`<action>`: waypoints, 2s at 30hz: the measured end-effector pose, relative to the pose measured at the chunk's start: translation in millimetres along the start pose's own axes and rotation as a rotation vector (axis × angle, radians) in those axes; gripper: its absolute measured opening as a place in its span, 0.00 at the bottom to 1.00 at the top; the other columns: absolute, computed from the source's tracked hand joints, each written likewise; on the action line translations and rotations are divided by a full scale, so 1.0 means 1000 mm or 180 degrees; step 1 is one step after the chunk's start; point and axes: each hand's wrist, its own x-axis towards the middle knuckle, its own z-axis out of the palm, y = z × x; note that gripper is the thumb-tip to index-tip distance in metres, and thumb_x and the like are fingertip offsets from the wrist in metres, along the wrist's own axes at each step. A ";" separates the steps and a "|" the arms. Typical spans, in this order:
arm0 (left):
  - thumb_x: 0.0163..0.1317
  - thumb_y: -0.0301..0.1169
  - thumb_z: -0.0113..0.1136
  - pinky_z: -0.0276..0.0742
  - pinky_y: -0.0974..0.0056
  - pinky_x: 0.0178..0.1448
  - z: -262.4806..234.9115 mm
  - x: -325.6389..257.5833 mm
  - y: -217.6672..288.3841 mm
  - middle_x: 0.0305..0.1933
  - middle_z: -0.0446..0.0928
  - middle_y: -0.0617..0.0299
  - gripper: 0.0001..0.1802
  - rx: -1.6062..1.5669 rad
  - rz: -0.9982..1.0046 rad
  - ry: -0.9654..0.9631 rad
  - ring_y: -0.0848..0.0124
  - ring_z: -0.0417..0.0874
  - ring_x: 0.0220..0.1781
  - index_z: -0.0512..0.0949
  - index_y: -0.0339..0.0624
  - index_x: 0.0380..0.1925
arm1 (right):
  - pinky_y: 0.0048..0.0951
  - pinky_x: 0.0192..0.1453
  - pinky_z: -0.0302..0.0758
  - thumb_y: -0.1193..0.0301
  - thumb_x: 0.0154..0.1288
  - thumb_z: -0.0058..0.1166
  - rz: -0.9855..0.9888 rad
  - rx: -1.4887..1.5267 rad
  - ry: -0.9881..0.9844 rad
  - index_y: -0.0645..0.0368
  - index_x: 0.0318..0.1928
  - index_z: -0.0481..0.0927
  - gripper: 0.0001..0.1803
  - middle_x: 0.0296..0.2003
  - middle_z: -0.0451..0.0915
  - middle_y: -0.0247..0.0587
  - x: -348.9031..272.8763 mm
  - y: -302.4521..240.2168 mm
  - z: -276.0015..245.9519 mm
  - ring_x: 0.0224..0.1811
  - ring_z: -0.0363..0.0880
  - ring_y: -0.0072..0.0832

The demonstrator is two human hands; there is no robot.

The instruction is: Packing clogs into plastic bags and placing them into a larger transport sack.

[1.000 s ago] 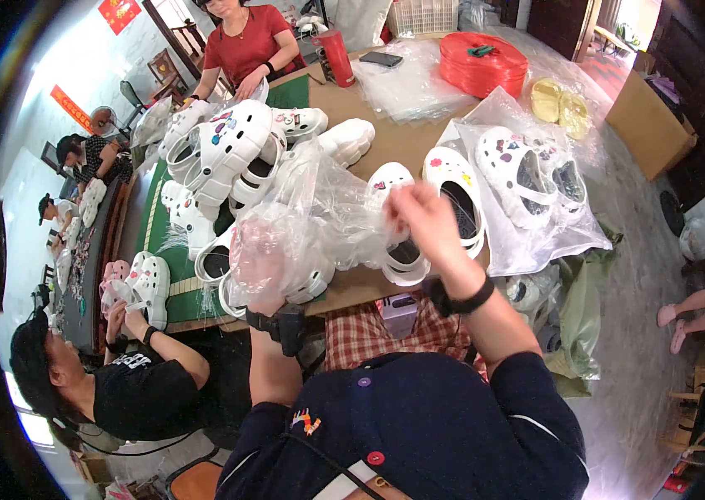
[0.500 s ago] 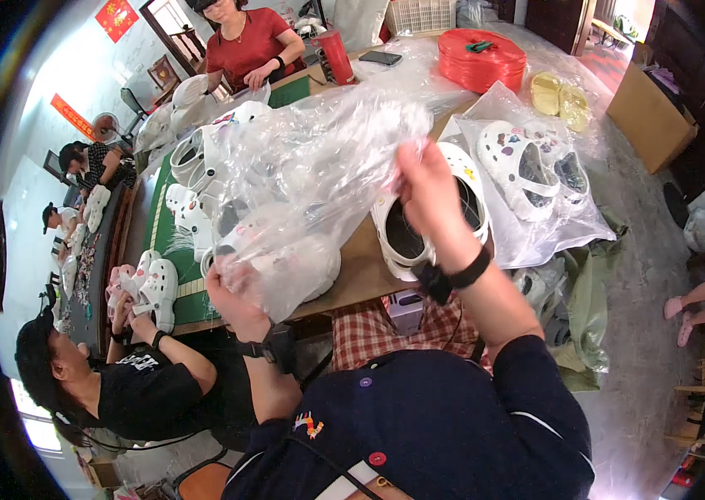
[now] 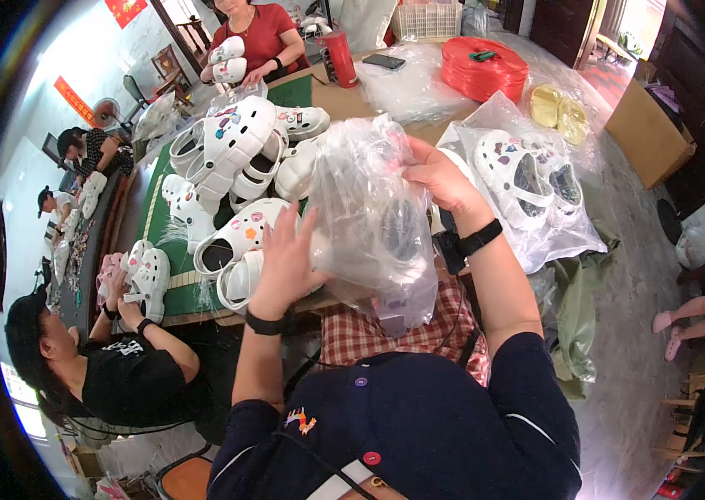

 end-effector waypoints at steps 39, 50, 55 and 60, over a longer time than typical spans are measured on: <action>0.59 0.37 0.62 0.75 0.55 0.32 0.028 0.011 0.013 0.30 0.80 0.56 0.09 -0.0656 -0.0346 0.1065 0.54 0.81 0.30 0.80 0.44 0.31 | 0.31 0.48 0.79 0.77 0.65 0.45 -0.0935 -0.0703 0.1894 0.67 0.56 0.74 0.19 0.48 0.81 0.46 -0.106 -0.006 -0.074 0.48 0.82 0.29; 0.60 0.41 0.57 0.74 0.49 0.40 0.060 0.108 0.046 0.29 0.79 0.43 0.16 -0.1782 -0.0395 0.0425 0.46 0.81 0.35 0.79 0.36 0.28 | 0.31 0.56 0.77 0.78 0.67 0.44 -0.0592 0.0399 0.1542 0.70 0.59 0.71 0.21 0.54 0.79 0.46 -0.147 -0.011 -0.011 0.52 0.81 0.32; 0.57 0.39 0.61 0.75 0.51 0.38 0.051 0.120 0.052 0.26 0.80 0.46 0.16 -0.2633 -0.0439 -0.0526 0.47 0.81 0.31 0.78 0.35 0.25 | 0.31 0.57 0.77 0.78 0.67 0.44 -0.0462 0.0500 0.1396 0.70 0.60 0.71 0.21 0.54 0.79 0.46 -0.191 0.007 0.012 0.53 0.80 0.32; 0.54 0.38 0.66 0.76 0.60 0.40 0.085 0.108 0.042 0.34 0.81 0.52 0.20 -0.2324 0.0323 -0.0789 0.63 0.82 0.34 0.78 0.35 0.40 | 0.31 0.57 0.77 0.78 0.68 0.44 -0.0289 0.0571 0.1195 0.70 0.60 0.71 0.21 0.54 0.79 0.47 -0.188 0.003 -0.004 0.53 0.80 0.32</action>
